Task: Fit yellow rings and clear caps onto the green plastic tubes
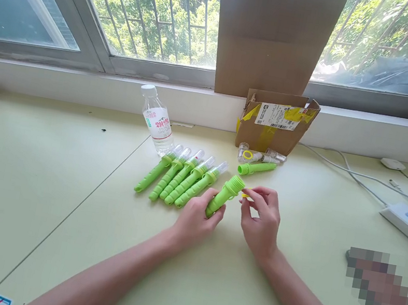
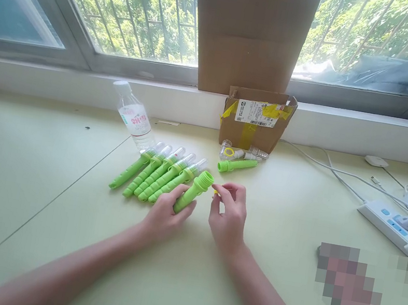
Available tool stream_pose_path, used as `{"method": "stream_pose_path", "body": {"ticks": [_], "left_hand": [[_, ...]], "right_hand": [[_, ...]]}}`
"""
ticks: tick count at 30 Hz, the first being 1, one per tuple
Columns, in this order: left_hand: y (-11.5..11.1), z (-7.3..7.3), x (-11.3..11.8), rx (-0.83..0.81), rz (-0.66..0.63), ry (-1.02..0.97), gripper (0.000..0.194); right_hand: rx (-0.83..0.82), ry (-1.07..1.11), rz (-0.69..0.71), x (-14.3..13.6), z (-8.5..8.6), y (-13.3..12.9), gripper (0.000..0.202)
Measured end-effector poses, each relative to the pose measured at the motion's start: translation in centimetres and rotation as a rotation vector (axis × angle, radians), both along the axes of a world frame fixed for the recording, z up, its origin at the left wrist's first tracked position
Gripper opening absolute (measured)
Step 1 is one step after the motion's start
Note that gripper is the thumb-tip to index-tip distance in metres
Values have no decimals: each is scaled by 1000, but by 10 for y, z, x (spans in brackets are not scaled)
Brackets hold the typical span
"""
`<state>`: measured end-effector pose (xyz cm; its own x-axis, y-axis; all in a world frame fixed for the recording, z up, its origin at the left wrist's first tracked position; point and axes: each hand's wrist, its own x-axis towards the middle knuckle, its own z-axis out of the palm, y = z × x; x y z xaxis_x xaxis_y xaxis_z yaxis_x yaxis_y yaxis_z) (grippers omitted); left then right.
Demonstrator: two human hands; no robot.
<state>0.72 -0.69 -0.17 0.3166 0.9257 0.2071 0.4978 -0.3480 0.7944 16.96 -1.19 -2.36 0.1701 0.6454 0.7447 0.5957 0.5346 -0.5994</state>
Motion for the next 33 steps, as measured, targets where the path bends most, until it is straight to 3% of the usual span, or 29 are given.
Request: {"method": "stream_pose_path", "body": {"ticks": [10, 17, 20, 33], "left_hand": [[0, 0, 0, -8, -13, 1, 15], [0, 0, 0, -11, -16, -7, 14], [0, 1, 0, -10, -12, -1, 15], [-1, 0, 0, 22, 3, 41, 16]], "right_hand": [[-4, -72, -110, 1, 2, -1, 8], [-80, -13, -42, 2, 1, 2, 4], [-67, -46, -23, 1, 0, 2, 13], [-18, 14, -65, 2, 0, 2, 8]]}}
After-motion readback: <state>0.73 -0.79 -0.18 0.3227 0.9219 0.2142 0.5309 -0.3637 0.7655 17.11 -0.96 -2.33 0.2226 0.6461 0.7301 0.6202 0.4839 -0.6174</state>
